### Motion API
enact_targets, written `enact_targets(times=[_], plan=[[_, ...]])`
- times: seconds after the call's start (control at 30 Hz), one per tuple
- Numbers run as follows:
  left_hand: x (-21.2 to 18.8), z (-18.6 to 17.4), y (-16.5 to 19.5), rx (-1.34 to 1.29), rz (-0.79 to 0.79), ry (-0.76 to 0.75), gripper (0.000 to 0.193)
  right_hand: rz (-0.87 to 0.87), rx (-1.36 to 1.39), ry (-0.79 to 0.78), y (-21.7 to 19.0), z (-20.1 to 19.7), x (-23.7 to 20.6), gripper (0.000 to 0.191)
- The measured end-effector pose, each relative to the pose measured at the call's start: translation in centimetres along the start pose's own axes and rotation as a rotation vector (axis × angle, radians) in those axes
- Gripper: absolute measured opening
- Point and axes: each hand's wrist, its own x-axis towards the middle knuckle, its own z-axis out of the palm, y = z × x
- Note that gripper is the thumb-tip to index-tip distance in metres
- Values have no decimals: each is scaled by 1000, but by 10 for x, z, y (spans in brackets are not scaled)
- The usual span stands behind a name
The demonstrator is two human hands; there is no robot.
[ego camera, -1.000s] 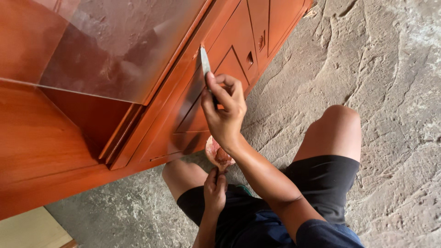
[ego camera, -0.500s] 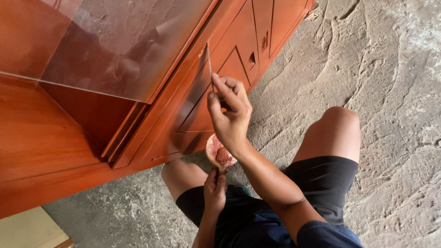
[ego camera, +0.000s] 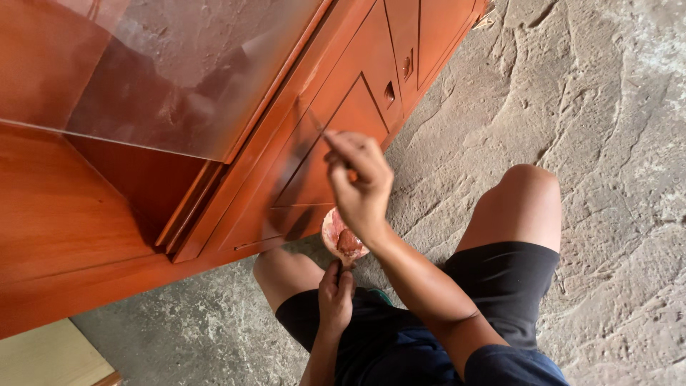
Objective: The person sits on the floor in front of a reddish wooden cabinet and uses a small knife to press filler paste from a shell-shaped container into the seams and gaps of the cabinet panels, repeatedly scooping more paste and smoothing it along the joints.
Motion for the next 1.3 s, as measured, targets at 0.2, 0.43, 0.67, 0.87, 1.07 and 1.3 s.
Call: enact_targets(times=[0.2,0.43,0.67,0.87,1.07,1.3], plan=[[0,2,0,21,12,9,13,34,121,123,22,3,30,27],[-1,4,4,-41,-43,29,10,4,116,50,23,5,34,25],[-4,1,4,-3,9,17,10,27,170,122,28,1,50,24],[-3,4,3,-65,-29,23,15,-58,38,17,24,-2,41,25],[-4,5,1,-40,-6,15,15,-4,153,87,27,-6,46,26],[-4,6,0,-8,10,39,11,15,25,47,22,0,35,25]])
